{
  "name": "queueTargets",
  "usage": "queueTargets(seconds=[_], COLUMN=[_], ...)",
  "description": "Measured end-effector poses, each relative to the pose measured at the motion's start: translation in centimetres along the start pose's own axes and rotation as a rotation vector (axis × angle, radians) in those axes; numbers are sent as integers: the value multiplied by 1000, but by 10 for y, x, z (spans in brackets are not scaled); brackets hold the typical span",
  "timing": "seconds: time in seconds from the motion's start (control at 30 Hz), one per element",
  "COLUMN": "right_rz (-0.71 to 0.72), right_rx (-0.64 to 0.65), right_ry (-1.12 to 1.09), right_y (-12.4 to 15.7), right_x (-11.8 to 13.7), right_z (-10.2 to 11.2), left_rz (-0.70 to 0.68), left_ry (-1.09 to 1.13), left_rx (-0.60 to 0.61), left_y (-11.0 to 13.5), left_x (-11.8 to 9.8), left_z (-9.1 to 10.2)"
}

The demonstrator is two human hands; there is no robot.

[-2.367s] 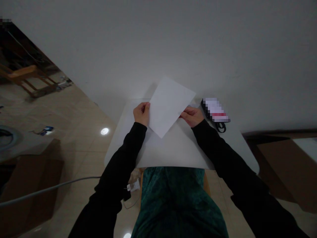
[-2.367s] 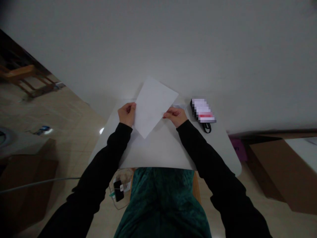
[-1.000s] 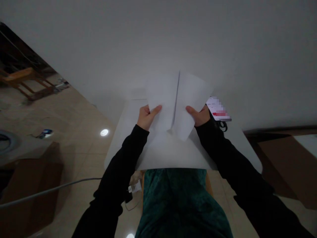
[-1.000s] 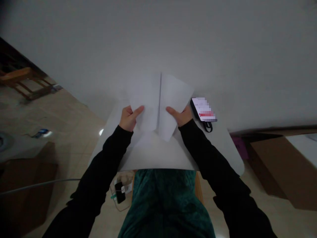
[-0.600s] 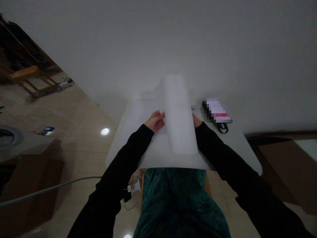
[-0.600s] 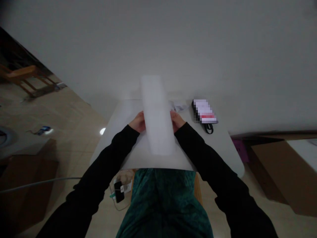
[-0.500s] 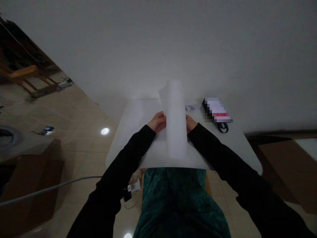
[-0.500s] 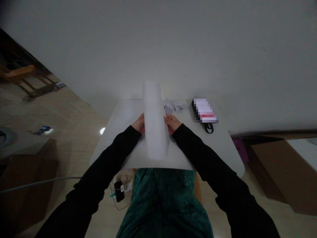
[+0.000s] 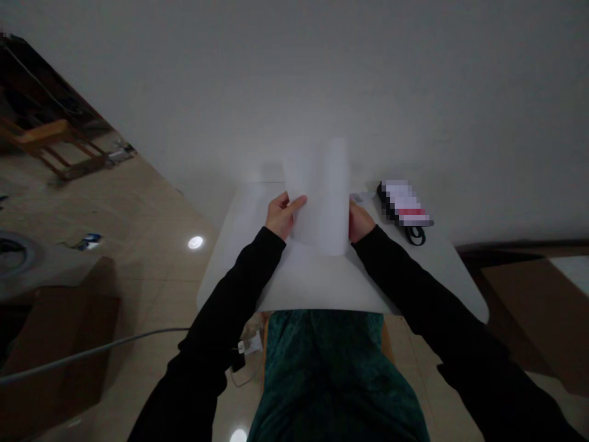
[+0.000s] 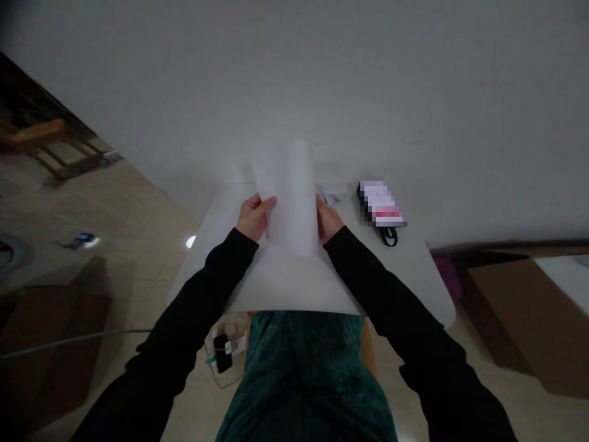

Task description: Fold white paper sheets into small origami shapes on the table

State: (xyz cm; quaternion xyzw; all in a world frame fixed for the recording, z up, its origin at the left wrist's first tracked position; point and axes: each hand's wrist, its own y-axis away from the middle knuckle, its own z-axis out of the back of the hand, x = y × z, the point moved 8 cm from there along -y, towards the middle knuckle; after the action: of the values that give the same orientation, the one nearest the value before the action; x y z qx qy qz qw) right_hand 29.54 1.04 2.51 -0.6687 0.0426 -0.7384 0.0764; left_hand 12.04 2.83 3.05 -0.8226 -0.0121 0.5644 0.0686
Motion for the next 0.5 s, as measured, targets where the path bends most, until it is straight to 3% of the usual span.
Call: queueTargets(seconds=[0.13,0.27,0.4,0.47,0.5], right_rz=[-112,-25,-45,-36,-37], right_rx=[-41,-86,-134,-162,-141], right_ry=[-152,-144,-88,-47,-32], right_y=[3,7,-1,-6,-8], right_x=[-11,-11,-23,-24,-24], right_z=[4,2,17,28,29], left_rz=[-142,-133,-89,-153,-252], left_ry=[-92,-123,-227,-357,-437], left_rx=[-90,-120,-172,-284,-363], left_y=[-5,-7,-16,-18,-15], left_x=[-13,-7,-6,-22,-39], left_z=[15,21,38,54,60])
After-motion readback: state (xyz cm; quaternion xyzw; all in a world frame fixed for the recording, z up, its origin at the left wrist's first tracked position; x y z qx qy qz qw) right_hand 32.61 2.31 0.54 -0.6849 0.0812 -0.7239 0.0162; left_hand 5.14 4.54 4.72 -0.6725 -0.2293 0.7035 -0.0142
